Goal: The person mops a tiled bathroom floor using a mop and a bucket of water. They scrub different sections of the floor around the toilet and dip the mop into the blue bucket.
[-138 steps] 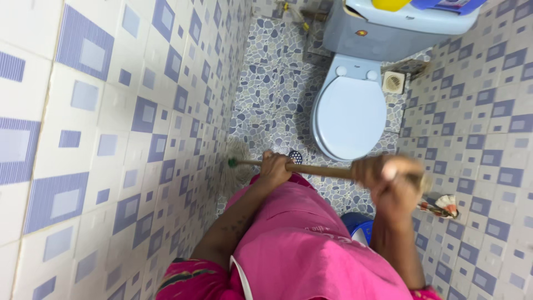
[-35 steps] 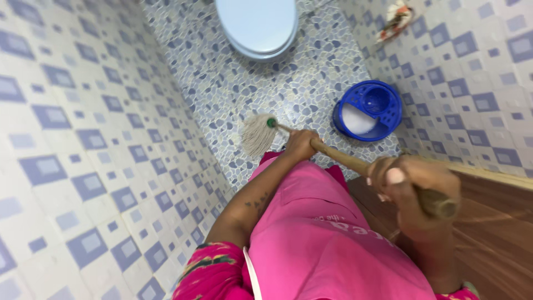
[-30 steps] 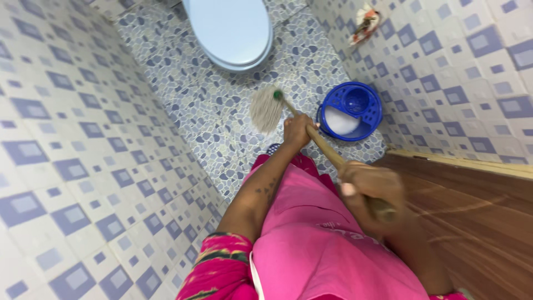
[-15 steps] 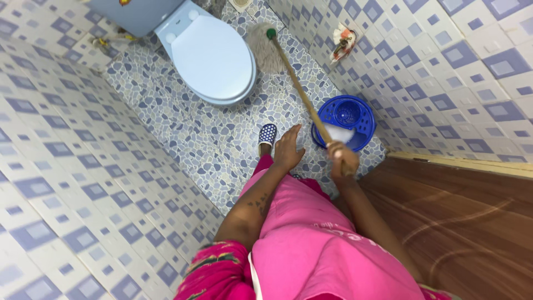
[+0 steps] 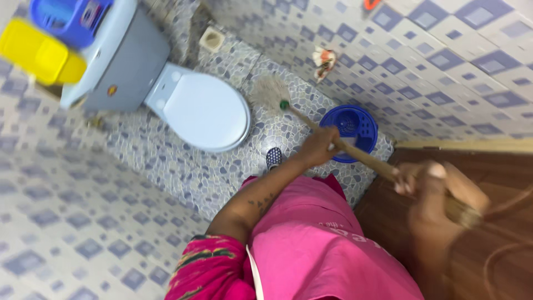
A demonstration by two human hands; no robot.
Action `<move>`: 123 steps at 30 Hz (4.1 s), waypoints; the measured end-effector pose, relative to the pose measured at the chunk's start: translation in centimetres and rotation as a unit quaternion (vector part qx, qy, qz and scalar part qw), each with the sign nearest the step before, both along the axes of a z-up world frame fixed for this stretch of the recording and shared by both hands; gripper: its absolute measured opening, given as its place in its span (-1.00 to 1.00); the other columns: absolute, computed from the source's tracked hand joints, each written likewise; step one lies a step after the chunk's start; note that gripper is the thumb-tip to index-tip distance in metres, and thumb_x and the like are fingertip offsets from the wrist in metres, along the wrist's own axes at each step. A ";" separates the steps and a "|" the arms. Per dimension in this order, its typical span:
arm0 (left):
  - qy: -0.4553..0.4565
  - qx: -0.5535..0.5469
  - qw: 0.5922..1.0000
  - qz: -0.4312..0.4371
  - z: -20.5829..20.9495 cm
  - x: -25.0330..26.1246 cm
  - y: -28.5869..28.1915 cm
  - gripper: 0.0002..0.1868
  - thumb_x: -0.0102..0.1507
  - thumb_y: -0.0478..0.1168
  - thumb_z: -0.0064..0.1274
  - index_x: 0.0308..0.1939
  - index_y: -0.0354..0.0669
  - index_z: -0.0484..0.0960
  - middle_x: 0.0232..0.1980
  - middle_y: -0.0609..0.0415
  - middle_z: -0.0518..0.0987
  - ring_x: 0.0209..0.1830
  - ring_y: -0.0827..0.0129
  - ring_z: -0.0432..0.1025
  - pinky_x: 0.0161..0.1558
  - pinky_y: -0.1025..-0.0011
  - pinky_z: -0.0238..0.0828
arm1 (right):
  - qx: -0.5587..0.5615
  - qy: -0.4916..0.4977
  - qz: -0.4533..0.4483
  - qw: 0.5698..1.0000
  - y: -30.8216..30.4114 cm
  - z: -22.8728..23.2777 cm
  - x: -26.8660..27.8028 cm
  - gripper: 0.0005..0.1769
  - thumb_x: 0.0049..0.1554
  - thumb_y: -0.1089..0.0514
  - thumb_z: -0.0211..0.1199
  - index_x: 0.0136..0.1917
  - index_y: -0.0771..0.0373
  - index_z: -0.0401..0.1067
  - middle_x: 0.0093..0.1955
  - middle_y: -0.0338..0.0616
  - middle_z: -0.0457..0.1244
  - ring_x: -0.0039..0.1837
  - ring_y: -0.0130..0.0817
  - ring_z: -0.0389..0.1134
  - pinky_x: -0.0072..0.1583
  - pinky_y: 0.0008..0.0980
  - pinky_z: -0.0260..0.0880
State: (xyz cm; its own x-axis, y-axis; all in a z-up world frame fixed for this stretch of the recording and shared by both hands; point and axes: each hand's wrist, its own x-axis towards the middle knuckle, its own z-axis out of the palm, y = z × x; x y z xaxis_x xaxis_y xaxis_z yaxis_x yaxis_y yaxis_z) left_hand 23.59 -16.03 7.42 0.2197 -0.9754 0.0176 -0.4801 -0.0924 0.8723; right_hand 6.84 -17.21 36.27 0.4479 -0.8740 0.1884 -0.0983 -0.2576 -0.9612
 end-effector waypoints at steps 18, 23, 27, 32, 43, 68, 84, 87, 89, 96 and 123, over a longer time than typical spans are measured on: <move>0.540 -0.029 0.822 -0.178 4.0 -5.6 1.2 -0.24 0.13 -0.23 -0.06 0.46 -0.12 0.22 0.48 -0.06 0.26 0.57 0.21 0.09 0.56 0.17 -0.03 | -0.024 -0.061 -0.067 0.996 -2.8 -24.0 -2.6 -0.83 0.35 0.11 0.25 0.02 0.25 0.43 -0.11 -0.26 0.34 -0.12 -0.54 0.37 -0.11 -0.45 0.41; 0.421 -0.205 0.878 -0.101 18.5 -3.0 3.1 -0.17 0.28 0.44 0.03 0.39 -0.02 0.32 0.20 -0.02 0.53 0.23 0.23 0.46 0.35 0.19 0.36 | 0.074 0.277 0.037 0.957 4.4 -37.7 -4.4 -0.84 0.33 0.07 0.23 0.03 0.20 0.43 -0.01 0.03 0.33 0.07 -0.11 0.38 0.09 -0.08 0.38; 0.454 -0.226 0.861 -0.042 23.8 -4.8 7.4 -0.41 0.36 0.39 -0.07 -0.18 -0.08 0.32 -0.50 0.23 0.31 -0.61 0.52 0.14 -0.49 0.44 0.07 | 0.033 0.299 0.006 0.954 8.3 -38.4 -6.9 -0.69 0.17 0.13 0.22 0.19 0.18 0.42 0.10 -0.02 0.35 0.22 0.00 0.34 0.27 0.04 0.27; 0.431 -0.268 0.848 -0.154 22.7 -8.2 9.6 -0.41 0.39 0.32 -0.18 -0.48 -0.03 0.23 -0.64 0.24 0.20 -0.66 0.50 0.09 -0.47 0.39 0.05 | -0.056 0.374 -0.115 0.918 6.6 -39.4 -10.5 -0.74 0.26 0.24 0.12 0.21 0.18 0.45 0.22 -0.02 0.33 0.28 0.08 0.33 0.35 0.10 0.17; 0.468 -0.168 0.859 -0.122 20.2 -7.8 3.8 -0.34 0.50 0.28 -0.42 -0.49 -0.12 0.22 -0.66 0.14 0.17 -0.72 0.44 0.05 -0.57 0.40 0.05 | 0.053 0.353 -0.234 0.904 4.7 -40.0 -13.0 -0.69 0.16 0.32 0.18 0.20 0.26 0.35 0.10 0.20 0.36 0.06 0.14 0.44 0.08 -0.02 0.46; 0.432 -0.229 0.851 -0.194 22.0 -7.8 6.8 -0.42 0.42 0.22 -0.25 -0.50 -0.11 0.22 -0.63 0.16 0.17 -0.74 0.51 0.05 -0.62 0.43 -0.01 | 0.206 0.311 -0.171 0.912 4.8 -34.7 -10.8 -0.89 0.33 0.16 0.14 0.07 0.19 0.44 -0.07 0.07 0.38 0.02 -0.02 0.45 0.09 0.00 0.39; 0.517 -0.042 0.842 -0.150 19.7 -10.7 0.3 -0.43 0.48 0.20 -0.40 -0.46 -0.11 0.21 -0.58 0.15 0.17 -0.65 0.51 0.00 -0.56 0.45 -0.06 | 0.198 0.418 -0.179 0.868 13.2 -35.7 -13.0 -0.60 0.18 -0.08 0.33 0.04 0.32 0.43 -0.15 0.15 0.42 -0.07 0.06 0.49 0.03 0.00 0.48; 0.491 -0.063 0.856 -0.150 21.2 -10.7 2.0 -0.42 0.49 0.19 -0.38 -0.45 -0.14 0.21 -0.57 0.14 0.17 -0.62 0.50 0.01 -0.53 0.45 -0.06 | 0.204 0.385 -0.184 0.881 12.7 -35.7 -12.5 -0.59 0.15 -0.08 0.33 0.07 0.29 0.41 -0.14 0.16 0.41 -0.06 0.10 0.48 0.01 0.02 0.45; 0.470 -0.096 0.865 -0.149 22.9 -10.3 2.9 -0.42 0.50 0.19 -0.34 -0.44 -0.15 0.21 -0.55 0.12 0.17 -0.60 0.48 0.03 -0.51 0.46 -0.07 | 0.213 0.378 -0.168 0.885 11.5 -35.4 -11.1 -0.58 0.19 -0.12 0.30 0.04 0.29 0.39 -0.12 0.17 0.40 -0.02 0.07 0.48 0.02 0.01 0.45; 0.439 -0.171 0.867 -0.159 27.5 -8.4 3.9 -0.48 0.59 0.22 -0.34 -0.10 -0.17 0.31 -0.25 0.06 0.32 -0.24 0.47 0.22 -0.09 0.50 0.15 | 0.157 0.309 -0.130 0.929 6.9 -32.1 -5.0 -0.52 0.23 -0.20 0.29 0.02 0.28 0.36 -0.17 0.15 0.38 -0.02 0.11 0.44 -0.01 0.02 0.36; 0.148 -0.146 0.962 -0.178 14.0 -9.5 -5.7 -0.69 0.48 -0.19 -0.18 0.24 -0.21 0.52 -0.11 0.03 0.62 -0.11 0.35 0.50 0.03 0.35 0.45 | -0.125 0.246 -0.224 0.935 -10.1 -0.2 -5.7 -0.46 0.37 -0.25 0.21 -0.18 0.22 0.58 -0.35 -0.26 0.40 -0.33 -0.46 0.44 -0.29 -0.45 0.35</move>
